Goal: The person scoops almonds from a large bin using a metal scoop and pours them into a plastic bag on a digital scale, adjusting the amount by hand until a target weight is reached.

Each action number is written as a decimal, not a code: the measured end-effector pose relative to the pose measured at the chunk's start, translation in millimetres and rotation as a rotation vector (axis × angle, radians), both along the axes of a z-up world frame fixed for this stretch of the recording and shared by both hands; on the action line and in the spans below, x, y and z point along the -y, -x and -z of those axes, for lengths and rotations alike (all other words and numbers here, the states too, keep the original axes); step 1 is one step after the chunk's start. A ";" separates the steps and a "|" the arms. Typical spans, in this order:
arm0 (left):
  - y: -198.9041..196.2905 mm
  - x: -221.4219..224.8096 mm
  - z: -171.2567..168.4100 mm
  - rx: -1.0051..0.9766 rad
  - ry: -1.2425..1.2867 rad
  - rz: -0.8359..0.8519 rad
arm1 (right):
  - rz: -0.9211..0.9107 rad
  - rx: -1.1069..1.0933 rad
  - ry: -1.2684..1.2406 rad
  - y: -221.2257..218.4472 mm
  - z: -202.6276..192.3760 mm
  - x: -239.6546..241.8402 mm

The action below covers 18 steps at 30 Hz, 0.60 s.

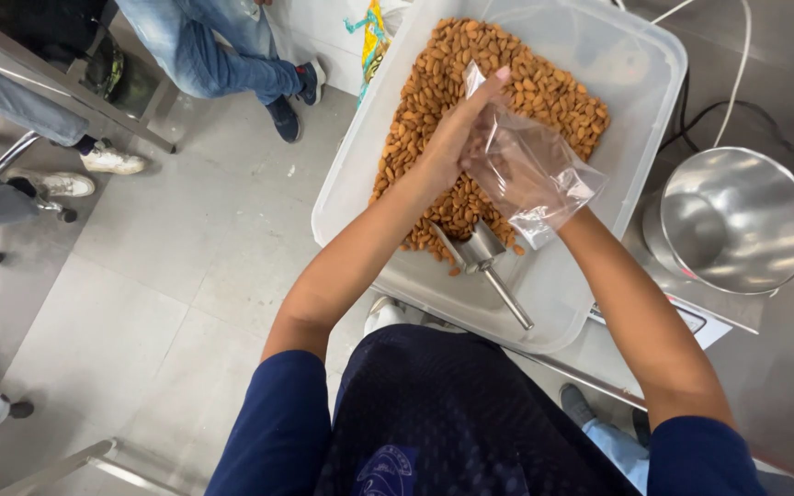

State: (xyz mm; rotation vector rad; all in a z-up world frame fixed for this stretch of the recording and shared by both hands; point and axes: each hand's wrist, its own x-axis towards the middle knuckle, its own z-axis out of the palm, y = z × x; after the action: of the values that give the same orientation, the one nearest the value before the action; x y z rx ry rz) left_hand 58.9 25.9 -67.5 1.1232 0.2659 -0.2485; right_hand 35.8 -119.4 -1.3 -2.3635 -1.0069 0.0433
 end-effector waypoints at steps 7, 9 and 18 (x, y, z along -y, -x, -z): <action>7.6 3.2 -10.9 0.066 0.054 -0.054 | 0.061 -0.076 0.096 -11.0 25.6 8.2; -0.7 6.0 5.3 0.122 -0.009 -0.032 | 0.127 -0.081 0.182 -15.4 29.3 6.9; -6.9 8.7 11.6 -0.122 -0.216 0.053 | 0.176 -0.449 0.006 -31.5 50.9 16.2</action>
State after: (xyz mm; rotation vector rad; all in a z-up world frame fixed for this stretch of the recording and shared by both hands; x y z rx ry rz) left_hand 65.8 17.2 -79.1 1.3320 0.3784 -0.3420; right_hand 67.3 -135.6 -52.2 -2.2905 -0.5816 0.4865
